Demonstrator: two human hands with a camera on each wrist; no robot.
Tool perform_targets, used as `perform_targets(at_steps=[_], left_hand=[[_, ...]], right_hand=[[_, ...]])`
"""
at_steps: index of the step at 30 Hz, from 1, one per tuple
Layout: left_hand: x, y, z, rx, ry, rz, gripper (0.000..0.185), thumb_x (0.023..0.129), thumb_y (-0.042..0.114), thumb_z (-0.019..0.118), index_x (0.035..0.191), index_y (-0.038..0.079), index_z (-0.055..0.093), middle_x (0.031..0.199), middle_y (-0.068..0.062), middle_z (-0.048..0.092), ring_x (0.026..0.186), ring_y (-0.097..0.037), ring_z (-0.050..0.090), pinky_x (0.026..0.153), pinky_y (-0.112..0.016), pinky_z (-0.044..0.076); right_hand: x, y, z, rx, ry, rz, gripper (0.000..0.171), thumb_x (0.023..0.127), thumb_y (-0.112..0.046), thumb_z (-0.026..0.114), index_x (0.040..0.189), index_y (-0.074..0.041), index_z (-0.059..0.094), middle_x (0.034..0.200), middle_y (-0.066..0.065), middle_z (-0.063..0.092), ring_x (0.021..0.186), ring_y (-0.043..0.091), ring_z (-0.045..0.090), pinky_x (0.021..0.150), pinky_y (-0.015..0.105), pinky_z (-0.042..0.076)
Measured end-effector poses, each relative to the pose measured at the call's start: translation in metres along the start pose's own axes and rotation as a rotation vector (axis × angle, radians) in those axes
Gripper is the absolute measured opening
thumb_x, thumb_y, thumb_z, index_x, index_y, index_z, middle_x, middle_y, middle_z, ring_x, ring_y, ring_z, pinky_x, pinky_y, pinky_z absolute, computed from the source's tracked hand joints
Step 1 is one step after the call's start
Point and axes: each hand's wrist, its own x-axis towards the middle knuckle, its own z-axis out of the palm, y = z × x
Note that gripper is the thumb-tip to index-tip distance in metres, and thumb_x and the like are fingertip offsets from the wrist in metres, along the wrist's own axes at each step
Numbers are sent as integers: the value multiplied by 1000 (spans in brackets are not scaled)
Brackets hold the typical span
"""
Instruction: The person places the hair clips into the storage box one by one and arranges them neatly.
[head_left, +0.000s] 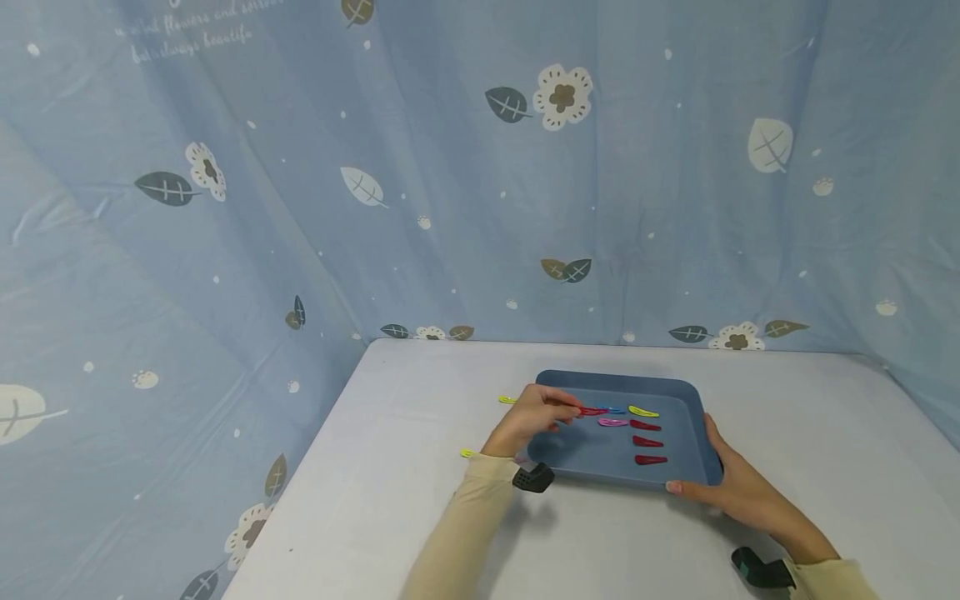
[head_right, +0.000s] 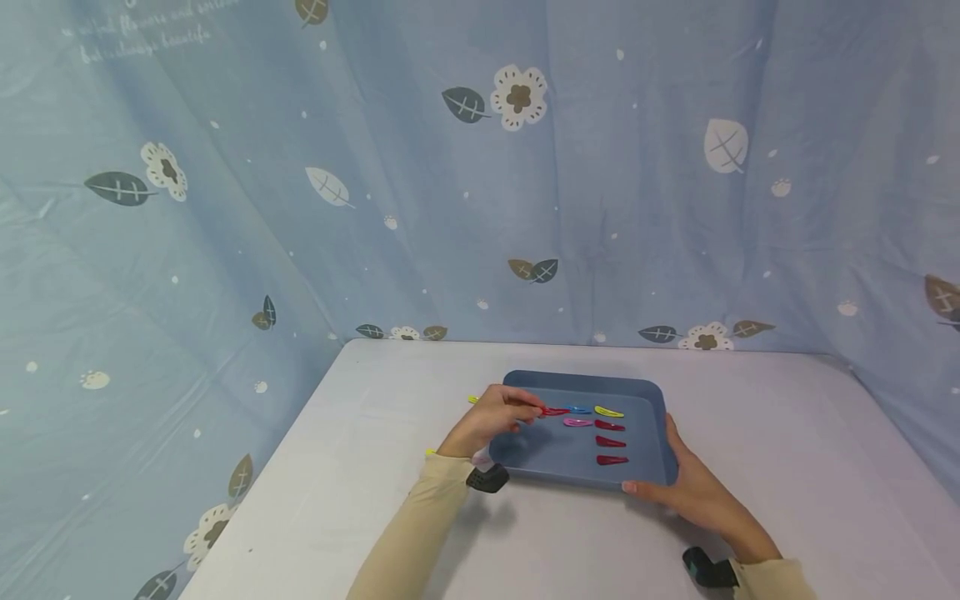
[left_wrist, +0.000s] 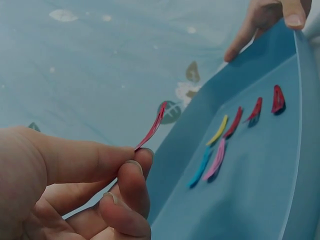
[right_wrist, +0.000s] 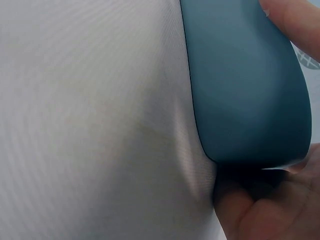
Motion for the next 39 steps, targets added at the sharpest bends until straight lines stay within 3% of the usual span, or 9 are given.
perform_targets(at_steps=[4, 8, 20, 25, 39], left_hand=[[2, 1, 4, 34, 18, -6, 11, 73, 19, 63, 84, 16, 66, 81, -1, 64, 75, -24, 58, 57, -34, 44], [4, 2, 8, 70, 34, -8, 10, 73, 20, 63, 82, 17, 67, 78, -1, 63, 70, -19, 57, 59, -39, 45], [6, -1, 18, 120, 28, -11, 11, 72, 17, 64, 82, 15, 68, 78, 0, 63, 70, -32, 55, 55, -41, 44], [9, -5, 22, 136, 38, -13, 9, 70, 15, 65, 79, 16, 68, 75, 1, 63, 68, -31, 55, 51, -39, 43], [13, -9, 33, 225, 84, -94, 7, 67, 17, 68, 73, 20, 69, 69, -2, 63, 60, -18, 56, 45, -30, 39]], right_hand=[[0, 0, 0, -34, 6, 18, 102, 72, -39, 61, 127, -25, -24, 137, 19, -6, 117, 45, 15, 77, 57, 29], [1, 0, 0, -28, 7, 9, 103, 71, -39, 62, 127, -24, -23, 137, 17, -7, 118, 44, 13, 79, 59, 26], [1, 1, 1, -35, -2, 14, 101, 72, -39, 61, 126, -26, -24, 137, 16, -9, 118, 45, 11, 78, 59, 27], [1, 2, 1, -27, -6, 21, 101, 72, -39, 61, 126, -27, -25, 137, 14, -11, 119, 45, 8, 79, 60, 24], [1, 1, 1, -3, -2, 18, 102, 72, -38, 61, 125, -29, -25, 137, 13, -11, 119, 44, 9, 80, 60, 23]])
